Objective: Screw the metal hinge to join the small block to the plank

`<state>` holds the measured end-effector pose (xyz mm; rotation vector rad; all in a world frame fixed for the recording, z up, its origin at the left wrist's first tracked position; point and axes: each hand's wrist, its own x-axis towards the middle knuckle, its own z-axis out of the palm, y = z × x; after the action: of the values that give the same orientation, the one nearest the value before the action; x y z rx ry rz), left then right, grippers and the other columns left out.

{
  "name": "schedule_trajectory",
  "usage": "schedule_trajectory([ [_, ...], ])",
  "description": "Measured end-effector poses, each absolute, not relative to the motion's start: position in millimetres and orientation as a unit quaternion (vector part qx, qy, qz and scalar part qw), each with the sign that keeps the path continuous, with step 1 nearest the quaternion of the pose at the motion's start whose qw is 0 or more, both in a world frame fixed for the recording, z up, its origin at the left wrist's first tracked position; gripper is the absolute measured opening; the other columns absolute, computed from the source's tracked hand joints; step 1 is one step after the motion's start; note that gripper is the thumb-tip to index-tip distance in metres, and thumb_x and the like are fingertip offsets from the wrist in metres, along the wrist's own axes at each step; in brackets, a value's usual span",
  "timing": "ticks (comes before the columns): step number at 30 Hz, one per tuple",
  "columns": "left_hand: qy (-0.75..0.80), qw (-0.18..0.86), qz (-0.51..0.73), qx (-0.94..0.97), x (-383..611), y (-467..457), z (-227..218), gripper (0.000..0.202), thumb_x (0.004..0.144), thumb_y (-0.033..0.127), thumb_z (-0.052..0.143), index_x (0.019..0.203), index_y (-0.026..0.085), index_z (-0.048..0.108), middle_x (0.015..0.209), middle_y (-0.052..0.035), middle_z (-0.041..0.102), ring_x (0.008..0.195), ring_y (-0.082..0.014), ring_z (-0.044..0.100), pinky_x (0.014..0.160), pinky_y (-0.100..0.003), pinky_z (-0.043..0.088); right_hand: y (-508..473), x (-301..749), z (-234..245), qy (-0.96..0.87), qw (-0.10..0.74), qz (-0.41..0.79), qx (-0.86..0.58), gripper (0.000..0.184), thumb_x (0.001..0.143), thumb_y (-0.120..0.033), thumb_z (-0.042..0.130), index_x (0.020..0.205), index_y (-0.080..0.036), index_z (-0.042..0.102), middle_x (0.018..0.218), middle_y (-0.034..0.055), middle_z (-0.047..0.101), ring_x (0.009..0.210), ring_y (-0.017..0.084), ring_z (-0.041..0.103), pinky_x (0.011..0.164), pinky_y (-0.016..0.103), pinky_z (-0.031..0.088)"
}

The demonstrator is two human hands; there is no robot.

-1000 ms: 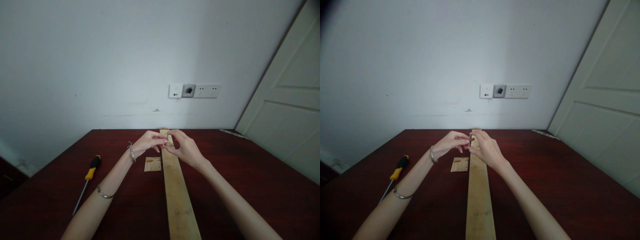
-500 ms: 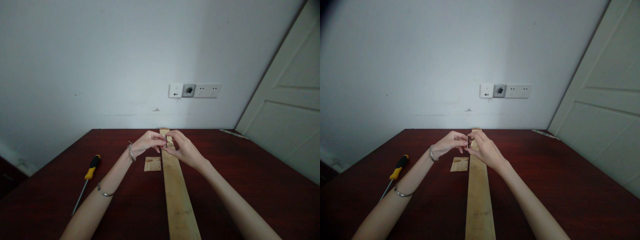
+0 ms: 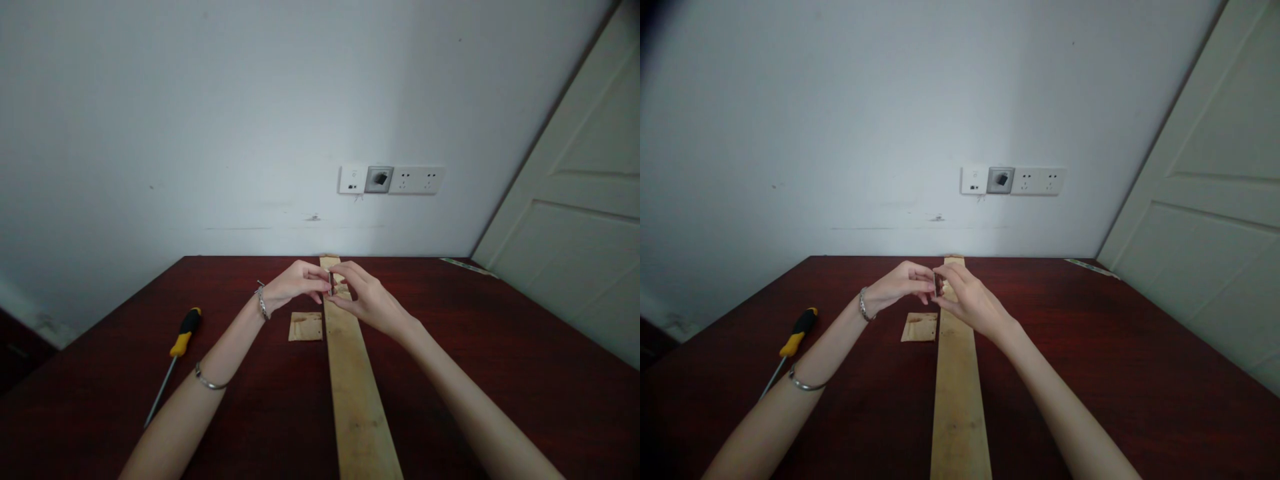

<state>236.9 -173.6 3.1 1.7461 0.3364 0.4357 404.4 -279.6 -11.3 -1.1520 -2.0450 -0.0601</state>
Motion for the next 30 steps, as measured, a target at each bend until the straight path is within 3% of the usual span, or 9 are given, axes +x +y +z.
schedule_trajectory([
  [5,0.142,0.606,0.184,0.760,236,-175,6,0.022,0.071,0.028,0.071,0.083,0.009,0.069,0.079,-0.0068,0.066,0.068,-0.0117,0.061,0.061,-0.022,0.053,-280,406,-11,-0.803,0.394,-0.011,-0.447,0.042,0.083,-0.022,0.055,0.125,-0.023,0.047,0.120,0.0110,0.055,0.113,0.023,0.053,0.095,0.042,0.045],
  [8,0.160,0.581,0.199,0.773,231,-176,13,0.027,0.073,0.030,0.070,0.092,0.011,0.068,0.085,-0.0081,0.068,0.073,-0.0134,0.062,0.060,-0.023,0.052,-278,406,-11,-0.770,0.461,0.030,-0.441,0.041,0.080,-0.026,0.061,0.120,-0.025,0.053,0.117,0.0087,0.058,0.110,0.022,0.055,0.094,0.042,0.047],
  [11,0.189,0.514,0.248,0.799,225,-178,23,0.030,0.072,0.028,0.070,0.097,0.011,0.066,0.092,-0.0092,0.068,0.081,-0.0154,0.063,0.068,-0.026,0.053,-274,405,-9,-0.676,0.562,0.162,-0.448,0.043,0.071,-0.034,0.070,0.111,-0.023,0.060,0.114,0.0076,0.062,0.102,0.022,0.060,0.088,0.041,0.051],
  [15,0.183,0.369,0.313,0.856,220,-184,34,0.031,0.072,0.026,0.070,0.100,0.013,0.065,0.100,-0.0088,0.066,0.089,-0.0163,0.061,0.077,-0.029,0.052,-270,408,-7,-0.532,0.624,0.354,-0.450,0.046,0.061,-0.035,0.078,0.102,-0.018,0.066,0.104,0.0085,0.068,0.098,0.023,0.063,0.088,0.042,0.051],
  [18,0.126,0.276,0.344,0.888,223,-191,35,0.033,0.075,0.022,0.067,0.107,0.017,0.063,0.115,-0.0099,0.061,0.103,-0.0192,0.057,0.085,-0.034,0.050,-270,410,-6,-0.486,0.629,0.428,-0.431,0.043,0.060,-0.033,0.079,0.099,-0.018,0.068,0.100,0.0081,0.070,0.093,0.021,0.065,0.086,0.040,0.051],
  [22,0.063,0.172,0.369,0.911,229,-195,30,0.035,0.078,0.019,0.064,0.113,0.020,0.060,0.120,-0.0104,0.058,0.113,-0.0210,0.052,0.099,-0.044,0.042,-272,411,-5,-0.494,0.597,0.468,-0.425,0.039,0.059,-0.031,0.079,0.095,-0.018,0.069,0.100,0.0075,0.070,0.089,0.019,0.066,0.084,0.037,0.052],
  [30,0.035,0.014,0.357,0.934,231,-194,24,0.025,0.086,0.022,0.055,0.110,0.020,0.061,0.113,-0.0098,0.059,0.107,-0.0207,0.051,0.092,-0.040,0.046,-273,405,-2,-0.555,0.563,0.391,-0.471,0.042,0.056,-0.031,0.080,0.095,-0.019,0.070,0.093,0.0048,0.071,0.090,0.020,0.066,0.092,0.042,0.047],
])
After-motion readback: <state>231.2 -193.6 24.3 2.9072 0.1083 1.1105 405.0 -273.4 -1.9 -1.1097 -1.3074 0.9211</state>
